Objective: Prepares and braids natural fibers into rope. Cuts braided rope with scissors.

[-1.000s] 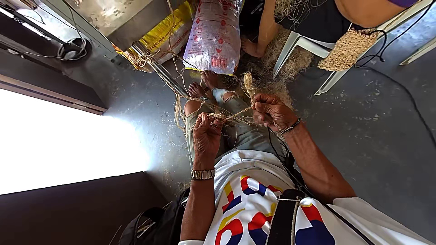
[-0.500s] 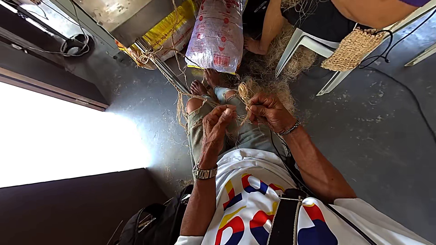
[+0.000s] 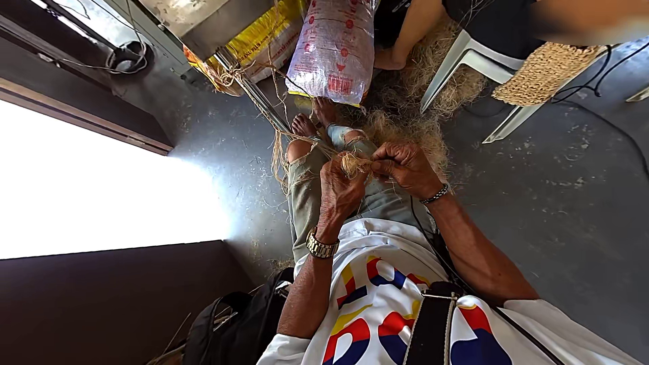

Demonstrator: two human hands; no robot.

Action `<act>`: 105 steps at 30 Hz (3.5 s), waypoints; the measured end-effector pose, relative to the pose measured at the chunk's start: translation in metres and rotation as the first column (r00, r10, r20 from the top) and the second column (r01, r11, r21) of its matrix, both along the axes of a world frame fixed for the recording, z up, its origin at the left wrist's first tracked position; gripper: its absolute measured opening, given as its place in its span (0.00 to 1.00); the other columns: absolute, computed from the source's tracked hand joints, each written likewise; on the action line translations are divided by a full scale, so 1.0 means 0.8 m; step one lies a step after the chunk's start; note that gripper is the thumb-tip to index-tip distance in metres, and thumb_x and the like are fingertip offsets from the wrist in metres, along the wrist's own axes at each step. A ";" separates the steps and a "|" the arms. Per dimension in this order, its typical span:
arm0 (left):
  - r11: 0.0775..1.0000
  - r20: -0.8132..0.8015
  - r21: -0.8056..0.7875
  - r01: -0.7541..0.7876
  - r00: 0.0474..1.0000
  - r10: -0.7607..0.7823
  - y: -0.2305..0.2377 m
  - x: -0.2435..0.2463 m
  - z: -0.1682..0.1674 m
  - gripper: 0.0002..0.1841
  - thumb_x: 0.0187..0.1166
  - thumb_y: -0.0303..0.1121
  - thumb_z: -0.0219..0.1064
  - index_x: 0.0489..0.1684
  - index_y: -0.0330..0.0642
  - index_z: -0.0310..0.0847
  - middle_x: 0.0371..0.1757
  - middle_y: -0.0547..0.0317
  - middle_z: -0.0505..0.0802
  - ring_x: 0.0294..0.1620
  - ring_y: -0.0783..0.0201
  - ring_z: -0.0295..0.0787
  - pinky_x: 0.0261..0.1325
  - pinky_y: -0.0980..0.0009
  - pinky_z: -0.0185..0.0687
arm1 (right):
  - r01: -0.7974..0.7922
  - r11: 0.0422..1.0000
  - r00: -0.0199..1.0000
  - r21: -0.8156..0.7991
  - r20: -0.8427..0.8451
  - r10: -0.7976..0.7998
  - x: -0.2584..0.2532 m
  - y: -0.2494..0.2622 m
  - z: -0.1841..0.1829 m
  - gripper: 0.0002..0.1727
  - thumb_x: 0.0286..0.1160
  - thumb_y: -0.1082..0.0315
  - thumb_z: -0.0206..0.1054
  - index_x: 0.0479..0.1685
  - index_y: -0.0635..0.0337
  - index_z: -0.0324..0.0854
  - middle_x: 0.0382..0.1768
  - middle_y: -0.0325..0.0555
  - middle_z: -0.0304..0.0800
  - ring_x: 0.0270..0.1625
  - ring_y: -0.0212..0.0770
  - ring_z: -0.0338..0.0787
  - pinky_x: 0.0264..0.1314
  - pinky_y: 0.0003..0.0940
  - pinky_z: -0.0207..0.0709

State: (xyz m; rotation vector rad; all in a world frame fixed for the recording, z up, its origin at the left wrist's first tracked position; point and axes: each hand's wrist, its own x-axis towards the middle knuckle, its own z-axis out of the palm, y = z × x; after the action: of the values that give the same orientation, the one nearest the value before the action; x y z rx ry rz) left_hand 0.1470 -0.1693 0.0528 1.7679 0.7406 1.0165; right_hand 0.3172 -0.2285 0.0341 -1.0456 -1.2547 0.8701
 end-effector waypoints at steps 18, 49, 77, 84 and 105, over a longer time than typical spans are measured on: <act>0.988 -0.012 -0.122 0.091 0.996 -0.093 0.016 0.001 -0.023 0.07 0.83 0.35 0.63 0.42 0.43 0.85 0.32 0.63 0.88 0.30 0.72 0.83 0.35 0.74 0.81 | 0.072 0.997 0.997 -0.016 0.023 -0.072 -0.002 0.002 -0.006 0.05 0.81 0.74 0.63 0.39 0.64 0.83 0.24 0.41 0.85 0.21 0.30 0.83 0.24 0.23 0.81; 0.961 -0.076 -0.113 0.251 0.963 -0.260 -0.013 -0.019 -0.010 0.10 0.86 0.27 0.53 0.44 0.40 0.83 0.34 0.64 0.92 0.36 0.73 0.89 0.44 0.74 0.86 | -0.094 0.990 0.834 -0.107 -0.551 0.020 -0.005 0.000 0.009 0.14 0.90 0.71 0.49 0.40 0.57 0.81 0.25 0.40 0.85 0.21 0.30 0.83 0.24 0.22 0.81; 1.000 -0.001 -0.023 -0.009 1.000 0.009 0.009 -0.033 -0.004 0.03 0.73 0.27 0.72 0.38 0.40 0.90 0.37 0.64 0.95 0.39 0.72 0.92 0.49 0.70 0.90 | -0.076 0.983 0.995 -0.170 -0.074 0.064 -0.024 0.006 0.006 0.09 0.86 0.71 0.57 0.39 0.62 0.81 0.21 0.37 0.82 0.23 0.29 0.83 0.31 0.24 0.81; 0.997 -0.045 -0.069 -0.038 0.998 0.035 -0.002 -0.027 -0.010 0.06 0.76 0.24 0.66 0.45 0.36 0.86 0.36 0.65 0.93 0.38 0.76 0.90 0.49 0.74 0.88 | -0.088 0.987 0.996 -0.137 -0.030 0.085 -0.024 0.004 0.003 0.08 0.84 0.72 0.59 0.36 0.62 0.81 0.20 0.34 0.84 0.22 0.26 0.83 0.30 0.21 0.80; 0.795 0.326 -0.600 0.086 0.934 0.144 0.007 -0.016 -0.021 0.07 0.76 0.24 0.59 0.38 0.43 0.84 0.29 0.58 0.92 0.30 0.66 0.91 0.39 0.70 0.90 | -0.050 0.988 0.999 -0.144 -0.006 0.049 0.001 -0.004 0.010 0.10 0.79 0.75 0.61 0.52 0.64 0.84 0.33 0.44 0.89 0.28 0.32 0.85 0.28 0.25 0.81</act>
State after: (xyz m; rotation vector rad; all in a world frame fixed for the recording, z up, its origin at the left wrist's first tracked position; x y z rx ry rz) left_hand 0.1343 -0.1640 0.0359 0.9783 0.7539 0.9445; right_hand 0.3181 -0.2314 0.0418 -1.1308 -1.2340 1.0123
